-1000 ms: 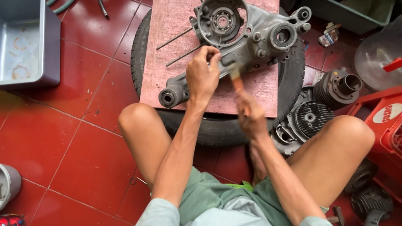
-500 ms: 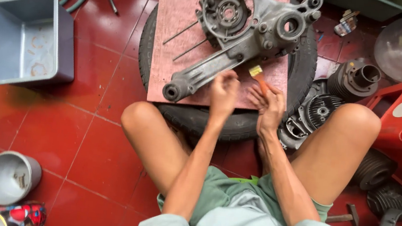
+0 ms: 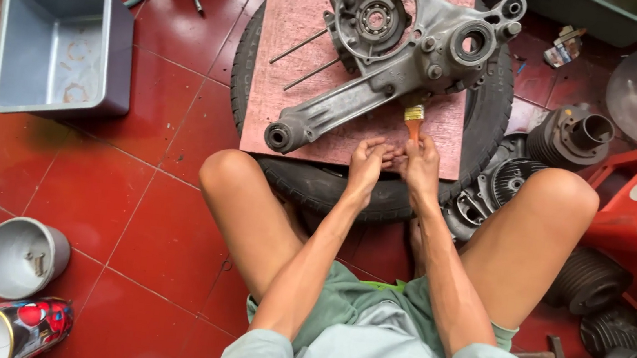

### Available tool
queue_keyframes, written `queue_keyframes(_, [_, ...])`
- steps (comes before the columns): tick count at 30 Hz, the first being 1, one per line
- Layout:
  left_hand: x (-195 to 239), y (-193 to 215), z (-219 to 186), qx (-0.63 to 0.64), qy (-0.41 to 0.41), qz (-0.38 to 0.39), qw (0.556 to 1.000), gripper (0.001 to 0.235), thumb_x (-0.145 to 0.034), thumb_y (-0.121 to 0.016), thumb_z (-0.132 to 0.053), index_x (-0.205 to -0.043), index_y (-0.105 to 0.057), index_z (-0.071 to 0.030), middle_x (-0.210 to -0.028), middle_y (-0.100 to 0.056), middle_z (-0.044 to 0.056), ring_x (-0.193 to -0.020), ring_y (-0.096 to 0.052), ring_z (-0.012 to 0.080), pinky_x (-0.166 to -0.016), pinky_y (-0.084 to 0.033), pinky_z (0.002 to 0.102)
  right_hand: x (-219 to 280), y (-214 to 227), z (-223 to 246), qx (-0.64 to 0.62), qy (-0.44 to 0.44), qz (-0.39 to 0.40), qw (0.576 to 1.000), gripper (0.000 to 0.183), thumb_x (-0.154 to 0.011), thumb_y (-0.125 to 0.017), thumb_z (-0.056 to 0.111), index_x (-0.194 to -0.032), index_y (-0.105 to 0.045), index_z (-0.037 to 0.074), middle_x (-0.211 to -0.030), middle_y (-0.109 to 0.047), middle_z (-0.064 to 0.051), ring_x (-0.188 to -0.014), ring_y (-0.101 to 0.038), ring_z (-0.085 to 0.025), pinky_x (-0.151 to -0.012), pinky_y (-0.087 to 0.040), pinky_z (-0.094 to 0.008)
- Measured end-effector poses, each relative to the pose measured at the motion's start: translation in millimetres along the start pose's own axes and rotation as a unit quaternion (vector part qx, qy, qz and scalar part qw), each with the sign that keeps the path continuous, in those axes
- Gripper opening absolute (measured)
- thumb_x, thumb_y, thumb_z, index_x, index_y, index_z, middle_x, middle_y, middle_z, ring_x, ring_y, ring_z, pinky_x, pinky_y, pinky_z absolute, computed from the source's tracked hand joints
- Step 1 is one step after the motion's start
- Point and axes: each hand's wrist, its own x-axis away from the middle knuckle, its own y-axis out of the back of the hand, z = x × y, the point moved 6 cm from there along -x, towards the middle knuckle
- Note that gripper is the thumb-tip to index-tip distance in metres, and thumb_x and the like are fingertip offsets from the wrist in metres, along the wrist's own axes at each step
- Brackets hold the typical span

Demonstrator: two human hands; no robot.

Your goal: Cleaning the exterior of a motorcycle crankcase using a brush and cleaning solution

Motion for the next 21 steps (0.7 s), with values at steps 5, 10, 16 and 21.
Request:
queue_keyframes(5, [-9, 0, 61, 0.249, 0.164, 0.033, 0.954, 0.071, -0.102, -0.036, -0.064, -0.149, -0.049, -0.011, -0.128, -0.064, 0.011, -0.108, -0.065, 0.0189, -0.092, -0.056, 0.026, 75, -55, 79, 0.234, 0.060, 0.119, 0.963, 0.035, -0.112, -0.036, 0.026, -0.116, -0.063, 0.003, -0.053, -0.051, 0.000, -0.037, -0.047, -0.010, -0.026, -0.034, -0.026])
queue_keyframes(10, [-35, 15, 73, 0.519, 0.139, 0.061, 0.841, 0.063, -0.101, -0.039, -0.052, -0.142, -0.055, -0.007, -0.141, -0.059, 0.020, -0.130, -0.058, 0.0351, -0.109, -0.050, 0.046, 91, -28, 70, 0.253, 0.155, 0.092, 0.951, 0.032, -0.101, -0.062, 0.016, -0.132, -0.069, 0.011, -0.118, -0.072, -0.017, -0.120, -0.065, -0.032, -0.103, -0.049, -0.043])
queue_keyframes(16, [-17, 16, 47, 0.535, 0.161, 0.087, 0.825, 0.063, -0.102, -0.046, -0.049, -0.142, -0.054, -0.001, -0.147, -0.053, 0.027, -0.136, -0.053, 0.0397, -0.114, -0.045, 0.051, 78, -32, 46, 0.278, 0.191, 0.072, 0.939, 0.036, -0.099, -0.058, 0.002, -0.133, -0.062, -0.007, -0.114, -0.067, -0.032, -0.115, -0.062, -0.048, -0.100, -0.047, -0.055])
queue_keyframes(21, [-23, 30, 37, 0.616, 0.118, 0.137, 0.767, 0.070, -0.091, -0.051, -0.048, -0.144, -0.054, -0.002, -0.149, -0.053, 0.024, -0.140, -0.050, 0.0400, -0.119, -0.037, 0.053, 102, -54, 66, 0.275, 0.139, 0.156, 0.938, 0.030, -0.091, -0.071, 0.009, -0.120, -0.076, 0.009, -0.096, -0.077, -0.016, -0.099, -0.074, -0.033, -0.086, -0.057, -0.042])
